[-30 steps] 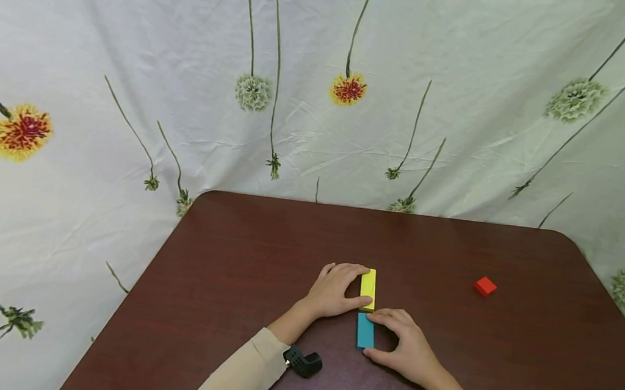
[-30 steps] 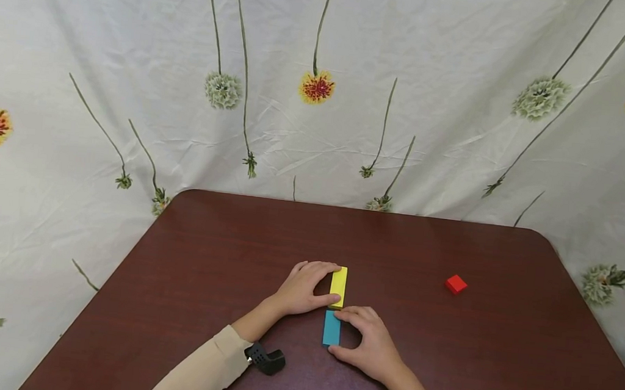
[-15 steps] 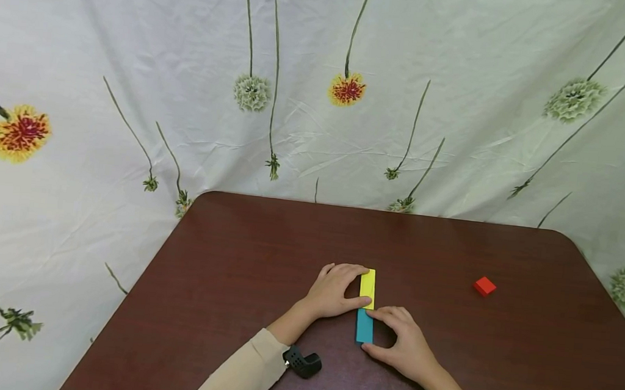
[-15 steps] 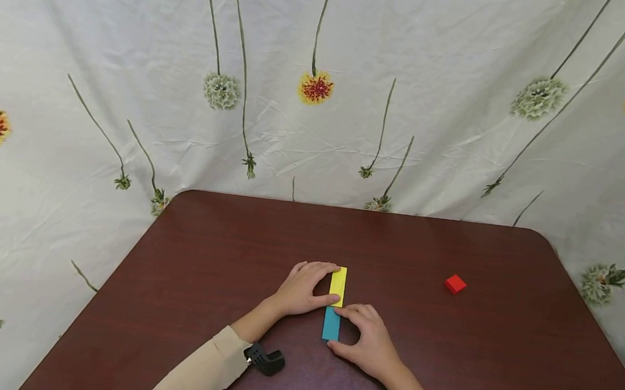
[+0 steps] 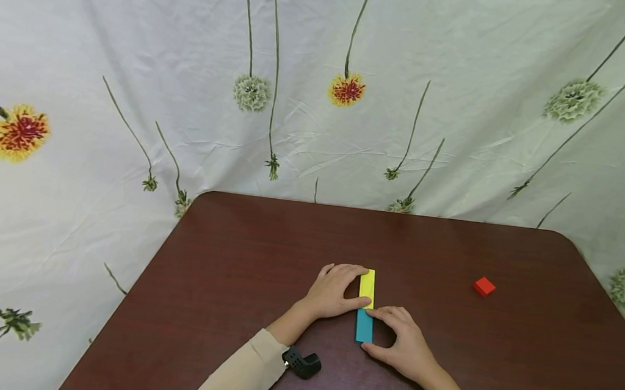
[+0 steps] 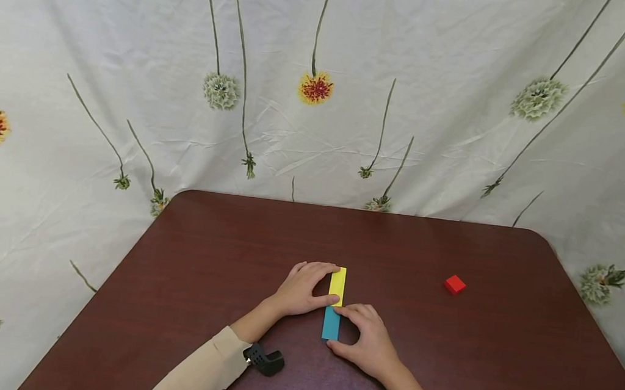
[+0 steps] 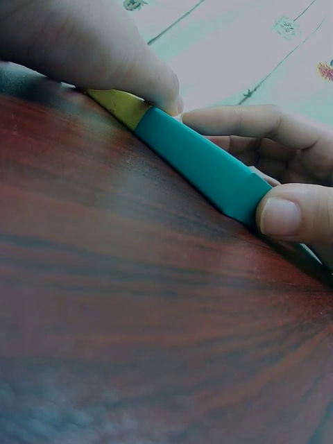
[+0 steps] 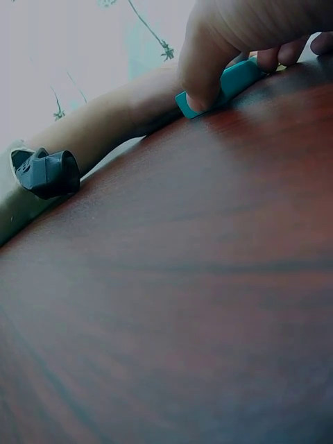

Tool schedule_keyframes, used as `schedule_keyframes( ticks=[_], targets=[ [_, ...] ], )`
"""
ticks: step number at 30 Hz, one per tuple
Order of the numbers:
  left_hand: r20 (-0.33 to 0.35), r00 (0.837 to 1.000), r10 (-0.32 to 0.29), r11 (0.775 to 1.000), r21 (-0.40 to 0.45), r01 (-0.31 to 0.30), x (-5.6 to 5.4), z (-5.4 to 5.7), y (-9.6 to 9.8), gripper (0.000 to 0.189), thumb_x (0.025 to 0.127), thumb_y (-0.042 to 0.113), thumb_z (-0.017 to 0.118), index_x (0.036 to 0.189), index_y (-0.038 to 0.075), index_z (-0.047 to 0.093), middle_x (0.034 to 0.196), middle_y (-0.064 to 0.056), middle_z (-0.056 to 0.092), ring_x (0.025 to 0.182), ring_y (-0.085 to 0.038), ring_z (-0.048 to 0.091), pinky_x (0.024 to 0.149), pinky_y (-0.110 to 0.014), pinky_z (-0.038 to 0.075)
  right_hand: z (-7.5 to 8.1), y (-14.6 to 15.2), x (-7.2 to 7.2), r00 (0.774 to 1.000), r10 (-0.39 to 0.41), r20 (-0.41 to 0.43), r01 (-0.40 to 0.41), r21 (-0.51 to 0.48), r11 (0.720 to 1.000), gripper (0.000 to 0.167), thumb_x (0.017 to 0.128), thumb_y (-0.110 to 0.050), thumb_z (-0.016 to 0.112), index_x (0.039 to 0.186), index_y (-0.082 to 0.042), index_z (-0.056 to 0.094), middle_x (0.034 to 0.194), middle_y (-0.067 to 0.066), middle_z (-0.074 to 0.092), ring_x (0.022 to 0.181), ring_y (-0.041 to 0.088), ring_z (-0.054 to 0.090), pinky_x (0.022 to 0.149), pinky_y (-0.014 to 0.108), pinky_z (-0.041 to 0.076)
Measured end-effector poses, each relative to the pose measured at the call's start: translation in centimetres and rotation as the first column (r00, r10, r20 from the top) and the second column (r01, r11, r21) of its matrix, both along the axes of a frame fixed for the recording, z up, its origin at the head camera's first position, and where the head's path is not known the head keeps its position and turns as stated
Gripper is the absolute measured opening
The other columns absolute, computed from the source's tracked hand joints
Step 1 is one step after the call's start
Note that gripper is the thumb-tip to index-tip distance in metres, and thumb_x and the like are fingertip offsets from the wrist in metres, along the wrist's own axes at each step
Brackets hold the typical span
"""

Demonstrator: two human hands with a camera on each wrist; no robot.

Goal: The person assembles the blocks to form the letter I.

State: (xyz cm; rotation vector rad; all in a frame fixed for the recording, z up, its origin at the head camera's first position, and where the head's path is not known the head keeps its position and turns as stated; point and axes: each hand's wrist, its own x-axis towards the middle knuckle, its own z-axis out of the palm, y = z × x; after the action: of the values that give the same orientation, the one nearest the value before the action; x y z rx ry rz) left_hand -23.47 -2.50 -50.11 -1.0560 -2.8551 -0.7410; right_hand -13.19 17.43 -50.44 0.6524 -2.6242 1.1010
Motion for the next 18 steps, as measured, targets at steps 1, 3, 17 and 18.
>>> schedule_keyframes(
  ticks=[1,3,17,18],
  targets=[
    [-0.001,1.0,0.0,1.0,0.001,0.0,0.03,0.02,0.0,0.062,0.093,0.056,0.056,0.145,0.023,0.047,0.145,0.003,0.048,0.136,-0.019,0.039,0.111,-0.053,0.022,-0.02,0.02,0.0,1.0,0.001,-0.002,-0.001,0.0,1.0,0.052,0.073,-0.029,0.088,0.12,-0.017,0.069,0.112,-0.012,0.061,0.105,0.012,0.052,0.086,0.042,0.049],
    [0.001,1.0,-0.001,1.0,0.003,0.001,0.08,0.03,-0.01,0.062,0.093,0.056,0.056,0.145,0.023,0.047,0.146,0.002,0.047,0.136,-0.019,0.039,0.111,-0.053,0.022,-0.04,0.04,0.01,1.0,0.002,-0.006,-0.002,0.001,1.0,0.052,0.073,-0.029,0.088,0.12,-0.017,0.069,0.113,-0.012,0.061,0.105,0.012,0.052,0.086,0.042,0.049],
    [-0.011,1.0,-0.004,1.0,0.009,0.004,0.05,-0.03,-0.02,0.062,0.094,0.056,0.054,0.145,0.021,0.047,0.147,0.0,0.046,0.137,-0.021,0.039,0.11,-0.053,0.024,-0.2,0.18,-0.06,1.0,0.007,-0.019,-0.007,0.004,1.0,0.053,0.072,-0.027,0.088,0.12,-0.017,0.069,0.113,-0.011,0.062,0.106,0.013,0.052,0.086,0.043,0.049],
    [-0.009,1.0,-0.005,1.0,0.011,0.005,0.05,-0.02,-0.02,0.062,0.094,0.056,0.054,0.145,0.021,0.047,0.148,-0.001,0.045,0.137,-0.021,0.039,0.11,-0.054,0.023,-0.2,0.18,-0.07,1.0,0.007,-0.021,-0.007,0.002,1.0,0.053,0.072,-0.027,0.088,0.12,-0.017,0.069,0.113,-0.011,0.062,0.106,0.013,0.052,0.086,0.043,0.049]
  ],
)
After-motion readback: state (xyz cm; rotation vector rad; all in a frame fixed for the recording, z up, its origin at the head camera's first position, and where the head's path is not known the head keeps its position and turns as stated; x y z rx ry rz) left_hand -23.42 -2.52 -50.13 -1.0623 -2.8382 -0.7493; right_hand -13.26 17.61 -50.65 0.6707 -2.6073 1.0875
